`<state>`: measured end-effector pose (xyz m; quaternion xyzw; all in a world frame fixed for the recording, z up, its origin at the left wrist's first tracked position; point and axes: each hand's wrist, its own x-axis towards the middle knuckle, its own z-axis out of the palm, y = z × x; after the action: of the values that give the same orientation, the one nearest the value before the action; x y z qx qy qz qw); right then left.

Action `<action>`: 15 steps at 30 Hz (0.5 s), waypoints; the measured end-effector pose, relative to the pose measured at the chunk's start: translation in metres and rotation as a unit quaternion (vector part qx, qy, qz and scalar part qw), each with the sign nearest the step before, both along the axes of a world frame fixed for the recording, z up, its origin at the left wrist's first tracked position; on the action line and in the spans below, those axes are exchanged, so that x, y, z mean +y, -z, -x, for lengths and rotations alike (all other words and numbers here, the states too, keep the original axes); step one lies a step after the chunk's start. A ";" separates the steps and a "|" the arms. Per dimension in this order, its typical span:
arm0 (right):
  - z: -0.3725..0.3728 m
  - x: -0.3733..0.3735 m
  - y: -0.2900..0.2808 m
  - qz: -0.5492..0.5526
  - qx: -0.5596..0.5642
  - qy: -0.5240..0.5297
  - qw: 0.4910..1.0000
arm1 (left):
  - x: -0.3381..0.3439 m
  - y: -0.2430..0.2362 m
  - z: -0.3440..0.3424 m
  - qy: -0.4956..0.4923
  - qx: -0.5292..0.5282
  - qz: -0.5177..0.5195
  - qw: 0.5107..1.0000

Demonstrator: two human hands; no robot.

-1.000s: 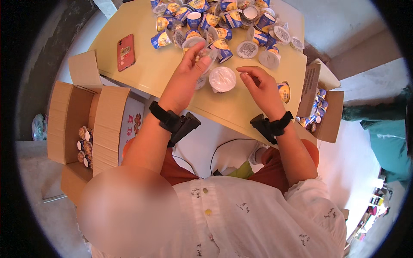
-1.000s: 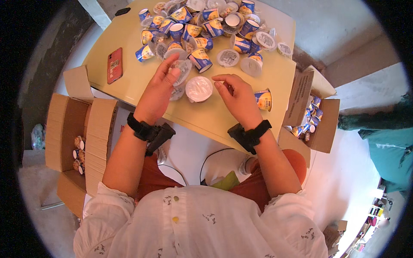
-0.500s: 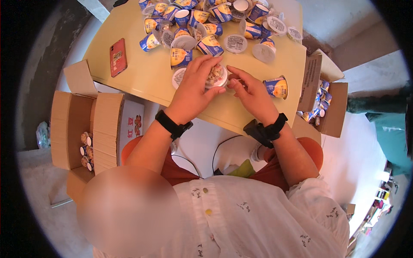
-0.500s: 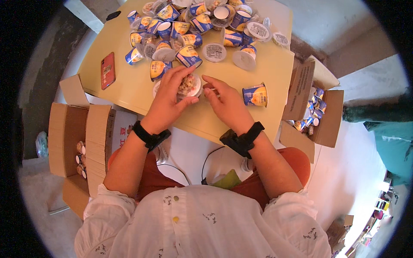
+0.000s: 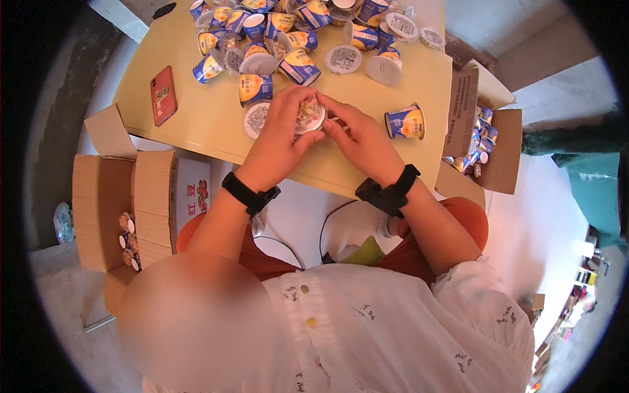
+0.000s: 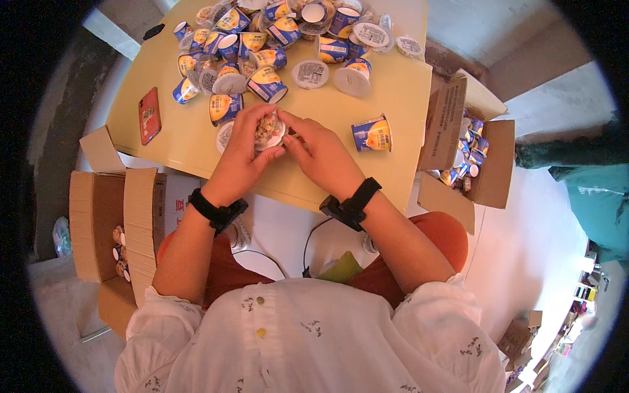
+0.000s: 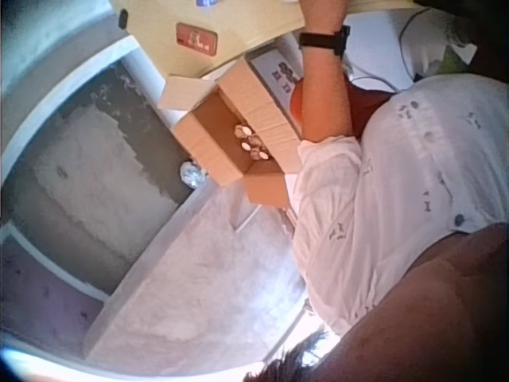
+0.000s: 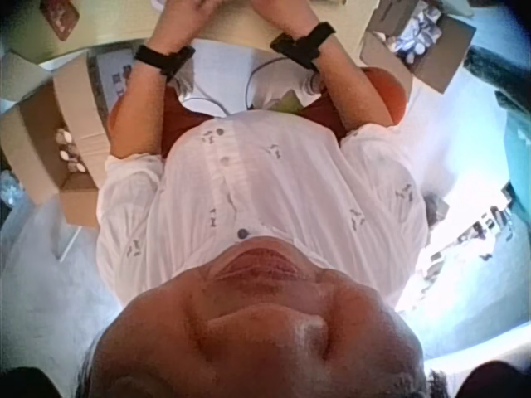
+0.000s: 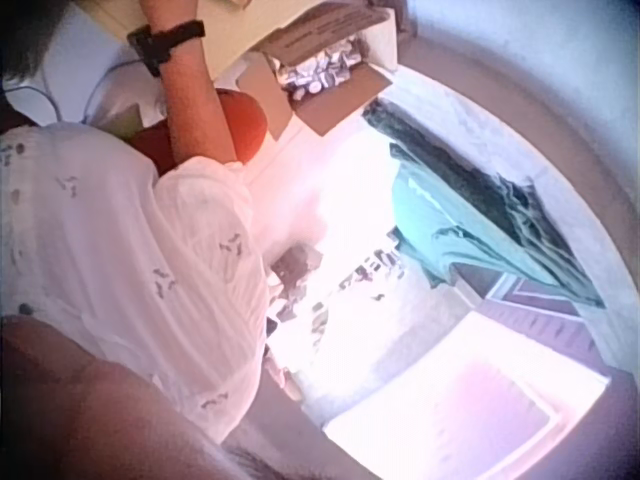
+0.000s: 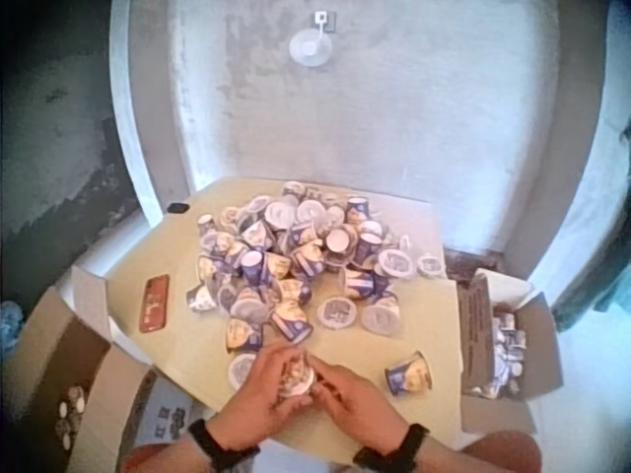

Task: Assembling topping lids onto food cups and placing them into shipping boxes.

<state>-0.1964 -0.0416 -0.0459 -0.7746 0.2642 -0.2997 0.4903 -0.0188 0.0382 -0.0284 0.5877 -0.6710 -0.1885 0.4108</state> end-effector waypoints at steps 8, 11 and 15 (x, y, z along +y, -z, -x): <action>0.000 0.001 0.002 0.008 0.015 0.007 1.000 | 0.001 0.002 0.001 0.000 0.004 0.001 1.000; 0.000 0.000 0.002 0.006 0.007 0.001 1.000 | 0.001 0.002 0.001 -0.002 -0.002 0.006 1.000; -0.001 0.000 0.008 -0.005 -0.016 0.004 1.000 | 0.000 0.002 0.002 -0.011 -0.022 0.023 0.999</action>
<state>-0.1954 -0.0412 -0.0535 -0.7658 0.2613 -0.3130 0.4974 -0.0204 0.0382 -0.0304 0.5896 -0.6775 -0.1554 0.4114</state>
